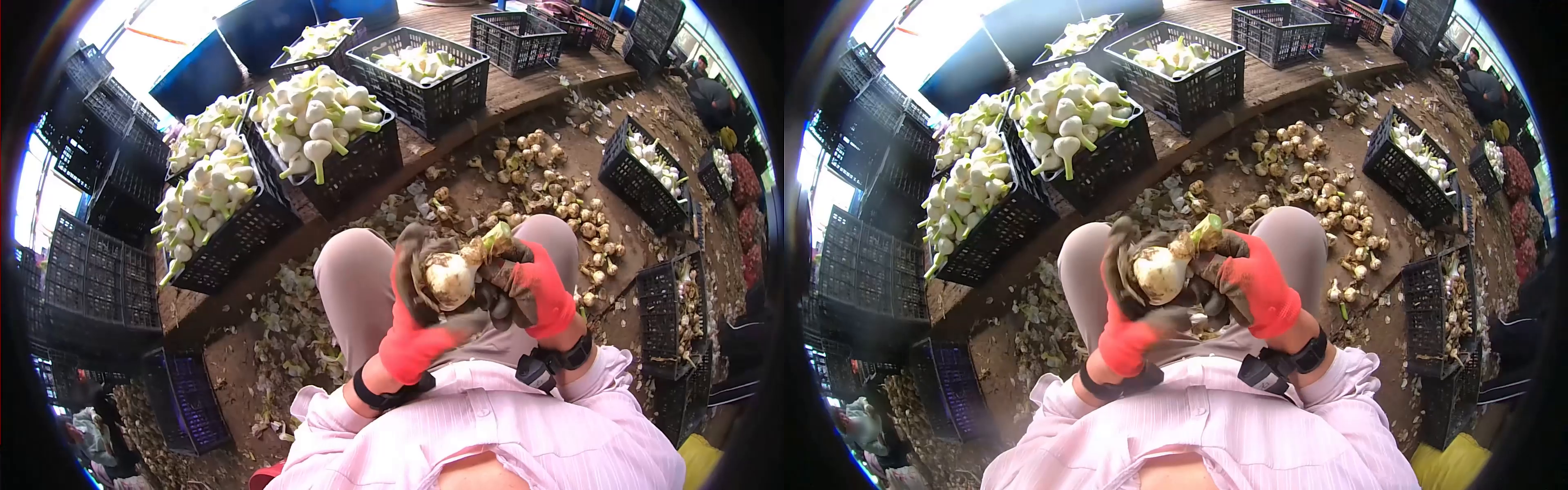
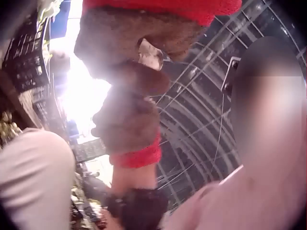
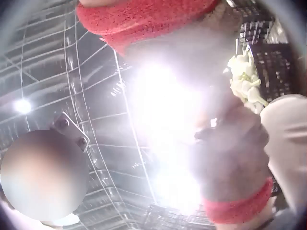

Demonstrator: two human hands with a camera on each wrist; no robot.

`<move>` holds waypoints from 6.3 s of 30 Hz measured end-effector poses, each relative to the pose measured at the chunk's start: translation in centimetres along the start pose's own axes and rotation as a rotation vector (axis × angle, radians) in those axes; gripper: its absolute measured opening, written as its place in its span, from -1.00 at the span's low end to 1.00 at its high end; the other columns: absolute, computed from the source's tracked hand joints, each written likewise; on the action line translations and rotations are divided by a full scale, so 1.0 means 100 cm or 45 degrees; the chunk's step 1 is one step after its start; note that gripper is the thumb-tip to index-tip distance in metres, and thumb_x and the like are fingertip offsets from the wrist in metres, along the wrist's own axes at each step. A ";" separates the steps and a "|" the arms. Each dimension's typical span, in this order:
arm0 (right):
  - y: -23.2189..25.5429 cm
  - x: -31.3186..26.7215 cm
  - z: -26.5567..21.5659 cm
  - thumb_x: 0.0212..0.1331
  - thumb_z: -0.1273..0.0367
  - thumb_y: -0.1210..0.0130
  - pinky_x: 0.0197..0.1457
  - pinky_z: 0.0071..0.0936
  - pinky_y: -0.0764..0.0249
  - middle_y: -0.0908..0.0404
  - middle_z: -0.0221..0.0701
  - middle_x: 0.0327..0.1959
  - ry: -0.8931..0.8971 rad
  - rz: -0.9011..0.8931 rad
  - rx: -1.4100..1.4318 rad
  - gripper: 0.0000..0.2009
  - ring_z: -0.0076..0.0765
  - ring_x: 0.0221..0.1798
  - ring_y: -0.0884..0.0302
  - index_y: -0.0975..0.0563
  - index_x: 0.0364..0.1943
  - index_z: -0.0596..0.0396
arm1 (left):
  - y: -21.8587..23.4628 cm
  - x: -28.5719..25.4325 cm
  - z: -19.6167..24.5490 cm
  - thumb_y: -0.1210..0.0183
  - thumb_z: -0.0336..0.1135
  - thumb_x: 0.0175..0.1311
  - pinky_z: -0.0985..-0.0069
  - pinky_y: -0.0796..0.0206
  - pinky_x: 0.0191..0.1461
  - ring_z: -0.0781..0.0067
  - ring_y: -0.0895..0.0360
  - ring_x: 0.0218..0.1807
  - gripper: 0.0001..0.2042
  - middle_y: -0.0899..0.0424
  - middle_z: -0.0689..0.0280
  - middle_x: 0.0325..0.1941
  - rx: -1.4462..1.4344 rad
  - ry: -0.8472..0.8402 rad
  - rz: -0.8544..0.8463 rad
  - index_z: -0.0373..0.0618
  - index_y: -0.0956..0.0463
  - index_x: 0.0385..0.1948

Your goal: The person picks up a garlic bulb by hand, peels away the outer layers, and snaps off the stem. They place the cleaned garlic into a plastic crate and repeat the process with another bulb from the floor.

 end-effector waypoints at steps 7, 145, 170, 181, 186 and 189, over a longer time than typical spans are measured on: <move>-0.003 0.008 -0.007 -0.04 0.49 -0.09 -0.17 -0.47 -0.43 -0.58 -0.19 -0.32 0.758 0.403 -1.202 -0.72 -0.20 -0.26 -0.56 -0.50 -0.16 0.17 | 0.019 0.008 -0.020 -0.16 -0.18 0.19 0.62 -0.32 -0.57 0.52 -0.48 -0.59 -0.56 -0.55 0.29 -0.43 -0.495 0.806 -0.183 -0.18 -0.28 0.04; 0.031 0.026 0.025 -0.08 0.40 -0.14 0.09 -0.28 -0.35 -0.38 -0.06 0.09 0.158 0.120 -1.905 -0.48 0.06 0.08 -0.37 -0.38 0.10 -0.02 | 0.035 0.024 -0.006 0.14 0.23 0.26 0.64 -0.38 -0.42 0.55 -0.52 -0.43 -0.36 -0.55 0.29 -0.33 -0.080 0.165 0.054 -0.25 -0.35 0.03; 0.155 0.157 -0.101 0.24 -0.03 0.11 -0.38 -0.47 -0.41 -0.56 -0.27 -0.47 0.306 0.296 -0.079 -0.52 -0.39 -0.46 -0.50 -0.50 -0.30 0.17 | 0.072 0.163 -0.028 -0.05 -0.17 0.28 0.43 -0.41 0.02 0.43 -0.55 -0.15 -0.64 -0.59 0.25 -0.16 0.290 0.237 0.436 -0.18 -0.37 0.02; 0.392 0.063 -0.058 0.14 0.25 0.02 -0.02 -0.36 -0.45 -0.61 -0.24 -0.12 0.164 1.161 -1.337 -0.69 -0.25 -0.09 -0.56 -0.55 -0.08 0.05 | 0.086 0.222 -0.152 -0.11 -0.46 0.17 0.54 -0.17 0.16 0.41 -0.27 0.20 -0.52 -0.31 0.16 0.19 1.280 0.209 0.069 -0.11 -0.28 0.17; 0.437 -0.011 0.101 -0.02 0.23 -0.04 0.00 -0.23 -0.43 -0.54 -0.17 -0.08 -0.591 1.287 -1.729 -0.67 0.02 -0.07 -0.48 -0.56 -0.12 -0.02 | 0.108 0.197 -0.265 -0.17 -0.28 0.19 0.60 -0.17 -0.49 0.69 -0.27 -0.57 -0.82 -0.49 0.47 -0.61 1.105 0.777 -0.018 -0.23 -0.54 -0.41; 0.443 0.018 0.137 -0.04 0.33 -0.06 -0.02 -0.19 -0.43 -0.48 -0.19 -0.02 -0.621 1.114 -2.010 -0.49 -0.02 -0.01 -0.45 -0.36 0.12 -0.05 | 0.111 0.175 -0.303 -0.18 -0.09 0.16 0.53 -0.11 -0.50 0.62 -0.13 -0.57 -0.64 -0.36 0.40 -0.74 1.473 1.063 -0.198 -0.28 -0.52 -0.55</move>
Point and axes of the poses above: each hand's wrist, its own x-axis towards the middle knuckle, its own y-axis out of the back of the hand, z = x × y, the point moved 6 cm from there along x, towards the middle knuckle
